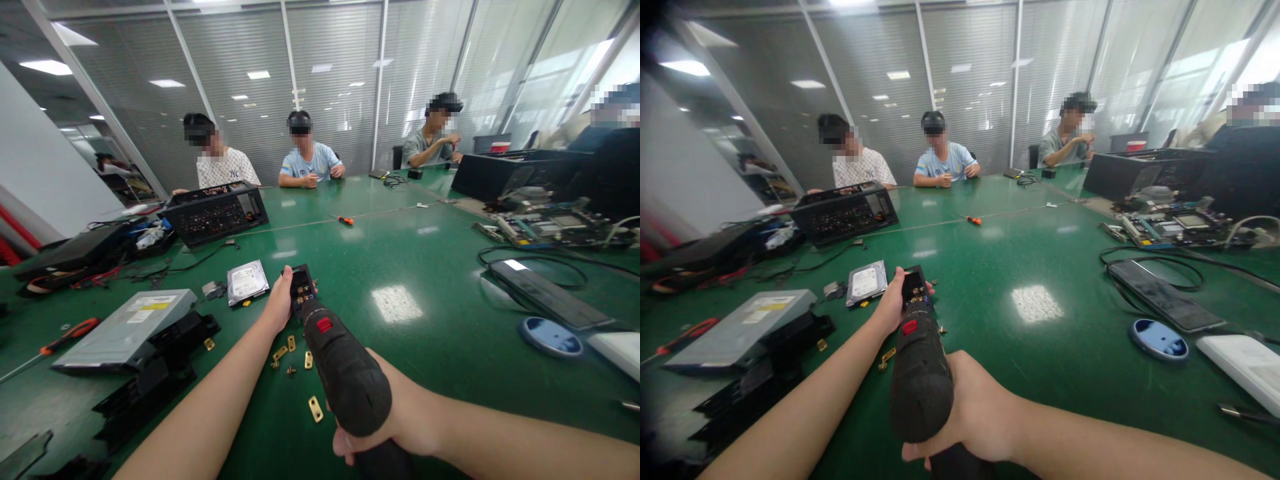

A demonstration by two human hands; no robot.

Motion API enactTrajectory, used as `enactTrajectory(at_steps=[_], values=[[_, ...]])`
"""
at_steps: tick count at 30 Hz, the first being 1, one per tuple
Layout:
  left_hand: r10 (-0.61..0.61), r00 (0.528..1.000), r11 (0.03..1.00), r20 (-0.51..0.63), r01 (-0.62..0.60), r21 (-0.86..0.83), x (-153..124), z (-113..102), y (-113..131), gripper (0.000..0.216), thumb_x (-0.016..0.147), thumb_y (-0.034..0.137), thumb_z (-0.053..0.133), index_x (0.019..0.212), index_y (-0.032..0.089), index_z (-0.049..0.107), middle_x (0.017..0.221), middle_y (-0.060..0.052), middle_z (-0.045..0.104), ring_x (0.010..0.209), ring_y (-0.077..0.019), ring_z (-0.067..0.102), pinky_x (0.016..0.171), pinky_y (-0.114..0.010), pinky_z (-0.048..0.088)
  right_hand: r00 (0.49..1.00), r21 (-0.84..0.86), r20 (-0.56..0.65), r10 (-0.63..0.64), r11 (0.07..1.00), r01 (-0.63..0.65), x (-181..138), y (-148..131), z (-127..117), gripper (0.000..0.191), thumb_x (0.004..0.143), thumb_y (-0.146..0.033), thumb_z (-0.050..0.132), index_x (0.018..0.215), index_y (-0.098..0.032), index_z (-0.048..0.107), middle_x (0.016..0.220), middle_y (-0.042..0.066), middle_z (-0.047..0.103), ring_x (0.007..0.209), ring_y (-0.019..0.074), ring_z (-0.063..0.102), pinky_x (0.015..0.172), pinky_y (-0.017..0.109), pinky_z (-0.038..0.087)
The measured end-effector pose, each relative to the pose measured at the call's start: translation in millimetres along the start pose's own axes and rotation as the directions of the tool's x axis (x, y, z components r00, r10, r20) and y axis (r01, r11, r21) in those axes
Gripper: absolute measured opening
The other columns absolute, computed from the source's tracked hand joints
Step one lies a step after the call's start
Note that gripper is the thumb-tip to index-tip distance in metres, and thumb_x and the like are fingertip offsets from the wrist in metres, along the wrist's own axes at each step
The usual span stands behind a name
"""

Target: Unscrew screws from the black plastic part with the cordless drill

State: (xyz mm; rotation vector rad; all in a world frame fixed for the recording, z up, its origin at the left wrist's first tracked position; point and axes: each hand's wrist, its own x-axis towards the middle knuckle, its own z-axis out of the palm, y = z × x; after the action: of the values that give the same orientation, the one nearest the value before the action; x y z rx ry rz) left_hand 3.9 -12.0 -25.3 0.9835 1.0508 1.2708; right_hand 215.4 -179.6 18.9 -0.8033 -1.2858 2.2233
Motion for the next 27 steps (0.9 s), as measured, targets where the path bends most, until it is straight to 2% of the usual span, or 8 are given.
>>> enactTrajectory(at_steps=[6, 15, 20, 25, 27], values=[[-0.049, 0.999, 0.997, -0.001, 0.049, -0.061, -0.9, 1.0, 1.3, 0.061, 0.098, 0.075, 0.065, 0.109, 0.015, 0.066, 0.088, -0.012, 0.08, 0.075, -0.0255, 0.08, 0.068, -0.034, 0.063, 1.0, -0.02, -0.01, -0.005, 1.0, 0.005, -2.7, 0.7, 1.0, 0.07, 0.041, -0.047, 0.109, 0.086, -0.018, 0.064, 0.077, -0.002, 0.068, 0.065, 0.0162, 0.065, 0.062, 0.033, 0.056], [-0.078, 0.997, 0.995, 0.026, 0.079, -0.062, -1.8, 0.5, 0.9, 0.063, 0.094, 0.077, 0.068, 0.11, 0.016, 0.066, 0.085, -0.012, 0.08, 0.064, -0.0233, 0.076, 0.064, -0.034, 0.061, 1.0, -0.049, -0.013, -0.012, 0.999, 0.012, -3.6, 0.4, 0.2, 0.065, 0.044, -0.045, 0.108, 0.082, -0.019, 0.061, 0.071, -0.004, 0.067, 0.063, 0.0153, 0.064, 0.06, 0.031, 0.055], [-0.022, 0.999, 0.999, 0.035, 0.023, -0.034, 0.5, -2.0, -3.4, 0.065, 0.092, 0.079, 0.068, 0.108, 0.016, 0.066, 0.084, -0.012, 0.079, 0.071, -0.0255, 0.078, 0.059, -0.032, 0.059, 0.999, -0.04, -0.01, -0.037, 0.999, 0.037, -5.0, -1.5, 0.5, 0.067, 0.047, -0.046, 0.107, 0.087, -0.019, 0.06, 0.074, -0.005, 0.065, 0.062, 0.0139, 0.064, 0.062, 0.032, 0.056], [0.024, 0.999, 0.999, 0.028, -0.024, 0.028, 1.8, -2.1, -5.1, 0.065, 0.093, 0.08, 0.066, 0.104, 0.016, 0.068, 0.084, -0.012, 0.079, 0.076, -0.0271, 0.079, 0.062, -0.032, 0.06, 0.999, -0.057, -0.011, -0.041, 0.998, 0.04, -4.4, 0.6, -2.7, 0.062, 0.053, -0.047, 0.106, 0.086, -0.018, 0.062, 0.074, -0.005, 0.065, 0.064, 0.0142, 0.066, 0.062, 0.031, 0.058], [0.032, 0.999, 0.999, 0.015, -0.033, 0.041, 1.8, -1.1, -4.7, 0.065, 0.094, 0.08, 0.065, 0.106, 0.016, 0.068, 0.085, -0.013, 0.08, 0.077, -0.0276, 0.079, 0.065, -0.034, 0.061, 0.999, -0.055, -0.009, -0.041, 0.998, 0.041, -3.7, 1.8, -3.9, 0.063, 0.05, -0.045, 0.108, 0.084, -0.018, 0.062, 0.074, -0.004, 0.066, 0.064, 0.0147, 0.067, 0.061, 0.031, 0.058]])
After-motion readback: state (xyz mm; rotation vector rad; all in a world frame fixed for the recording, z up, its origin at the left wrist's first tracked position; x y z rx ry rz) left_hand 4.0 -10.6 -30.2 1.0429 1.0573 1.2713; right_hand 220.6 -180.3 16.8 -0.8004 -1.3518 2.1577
